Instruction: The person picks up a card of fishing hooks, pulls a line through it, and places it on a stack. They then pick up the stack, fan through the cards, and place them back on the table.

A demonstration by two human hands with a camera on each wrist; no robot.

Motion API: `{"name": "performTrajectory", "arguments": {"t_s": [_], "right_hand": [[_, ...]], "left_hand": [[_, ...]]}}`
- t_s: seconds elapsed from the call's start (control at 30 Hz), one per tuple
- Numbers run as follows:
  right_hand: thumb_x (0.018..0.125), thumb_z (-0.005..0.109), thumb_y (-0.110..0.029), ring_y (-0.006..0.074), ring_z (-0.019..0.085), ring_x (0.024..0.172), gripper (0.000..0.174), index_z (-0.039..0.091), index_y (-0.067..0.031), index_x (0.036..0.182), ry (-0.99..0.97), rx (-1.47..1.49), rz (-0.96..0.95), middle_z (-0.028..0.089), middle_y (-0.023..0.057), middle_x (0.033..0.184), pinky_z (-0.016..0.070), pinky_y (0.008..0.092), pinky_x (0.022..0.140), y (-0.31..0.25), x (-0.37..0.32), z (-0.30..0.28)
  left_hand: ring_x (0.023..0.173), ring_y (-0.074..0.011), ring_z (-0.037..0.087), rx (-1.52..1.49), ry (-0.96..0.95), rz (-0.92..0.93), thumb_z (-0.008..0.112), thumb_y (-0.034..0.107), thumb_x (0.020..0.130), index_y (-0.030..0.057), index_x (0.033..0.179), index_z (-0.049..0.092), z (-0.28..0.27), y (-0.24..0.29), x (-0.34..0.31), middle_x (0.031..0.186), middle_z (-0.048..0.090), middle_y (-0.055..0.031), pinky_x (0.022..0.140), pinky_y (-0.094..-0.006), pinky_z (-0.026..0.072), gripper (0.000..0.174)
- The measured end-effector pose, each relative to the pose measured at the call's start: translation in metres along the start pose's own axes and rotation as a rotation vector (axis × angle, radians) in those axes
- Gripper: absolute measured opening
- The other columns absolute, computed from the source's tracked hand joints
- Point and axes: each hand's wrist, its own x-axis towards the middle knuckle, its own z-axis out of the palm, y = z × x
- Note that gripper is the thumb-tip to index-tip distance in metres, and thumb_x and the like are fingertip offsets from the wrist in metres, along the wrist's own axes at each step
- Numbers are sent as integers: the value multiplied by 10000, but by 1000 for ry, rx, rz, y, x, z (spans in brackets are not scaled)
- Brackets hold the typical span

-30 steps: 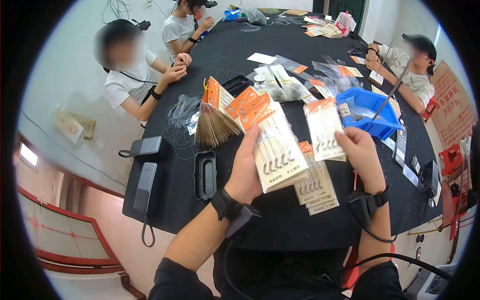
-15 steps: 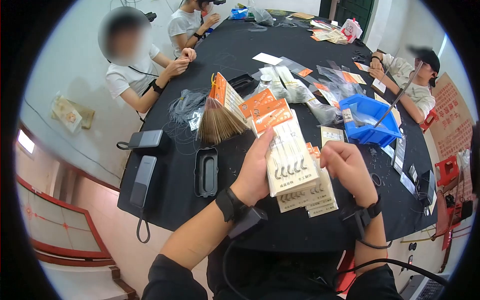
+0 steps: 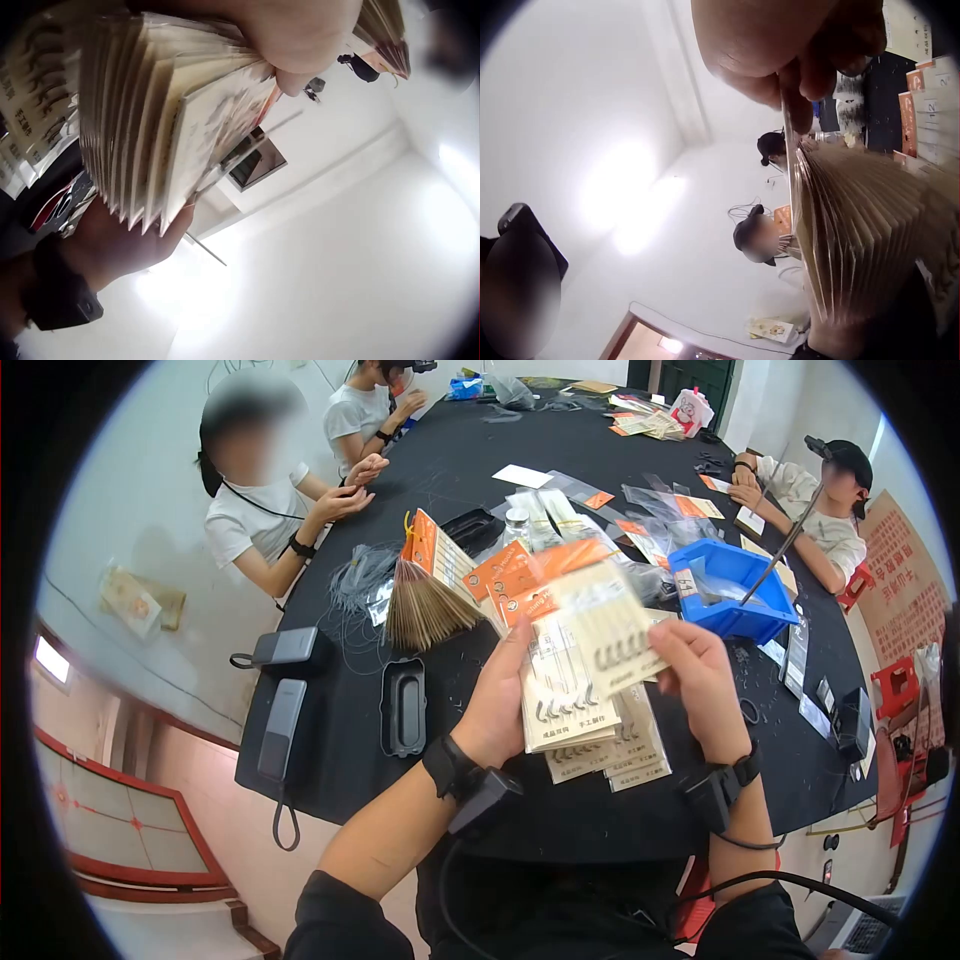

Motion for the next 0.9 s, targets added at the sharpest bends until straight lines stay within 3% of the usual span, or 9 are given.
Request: {"name": "performTrajectory", "arguments": {"t_s": [0.13, 0.23, 0.33, 0.37, 0.43, 0.53, 0.63, 0.77, 0.9], "right_hand": [[970, 612, -232, 10, 467, 556, 269, 666, -26, 805, 203, -9, -18, 546, -65, 636, 343, 185, 517, -1, 5, -16], [959, 617, -236, 19, 436, 533, 304, 650, -9, 759, 233, -215, -100, 505, -67, 595, 334, 216, 505, 8, 12, -24], [931, 641, -248, 46, 414, 515, 348, 640, 29, 720, -59, -532, 95, 474, -42, 558, 331, 253, 495, 12, 10, -34], [893, 677, -289, 71, 415, 511, 392, 643, 56, 710, -149, -635, 57, 456, -12, 534, 339, 283, 484, 10, 8, -27], [871, 700, -327, 88, 431, 502, 410, 667, 56, 730, -262, -782, 255, 486, 18, 525, 351, 295, 481, -5, 1, -19], [871, 707, -395, 94, 439, 491, 473, 663, 46, 707, -87, -1064, 117, 510, 30, 519, 352, 301, 474, -2, -2, -13], [888, 705, -398, 95, 448, 488, 479, 654, 32, 685, 126, -867, -51, 521, 35, 518, 354, 293, 470, 6, 2, -8], [911, 705, -322, 48, 422, 517, 392, 642, -6, 689, -146, -201, -38, 508, -21, 551, 336, 251, 486, 4, -5, 11], [941, 684, -279, 26, 412, 543, 339, 644, -16, 731, -294, -403, -60, 528, -59, 621, 331, 229, 500, 7, -12, 17]], "left_hand": [[1083, -258, 680, -65, 6, -11, 386, 435, 1055, 22, 1377, 464, -1, 4, -4, 1266, 632, -162, 923, -403, 581, 530], [1077, -259, 683, -90, 44, -32, 385, 436, 1055, 23, 1369, 476, 1, 6, -5, 1251, 639, -159, 917, -400, 585, 527], [1071, -259, 685, -116, 7, -17, 390, 444, 1051, 25, 1365, 482, -2, 9, -4, 1240, 644, -160, 912, -398, 587, 531], [1068, -257, 686, -99, 9, -1, 392, 448, 1050, 25, 1363, 483, 0, 11, -4, 1236, 646, -160, 911, -398, 587, 535], [1061, -255, 688, -66, 14, 32, 394, 456, 1047, 24, 1361, 486, 5, 17, -7, 1229, 649, -161, 908, -397, 588, 542], [1078, -253, 676, -63, 22, 28, 416, 445, 1045, 24, 1334, 501, 3, 15, -6, 1228, 642, -156, 928, -393, 568, 517], [1075, -258, 678, -64, 39, 32, 412, 426, 1050, 17, 1332, 497, 1, 10, -5, 1229, 641, -163, 926, -398, 571, 505], [1080, -263, 678, 23, 48, 38, 400, 438, 1049, 11, 1350, 479, 5, 2, -3, 1245, 631, -175, 915, -400, 582, 528], [1127, -270, 653, 94, 35, 26, 388, 474, 1043, 11, 1385, 444, 3, 0, -4, 1294, 599, -190, 949, -405, 563, 579]]}}
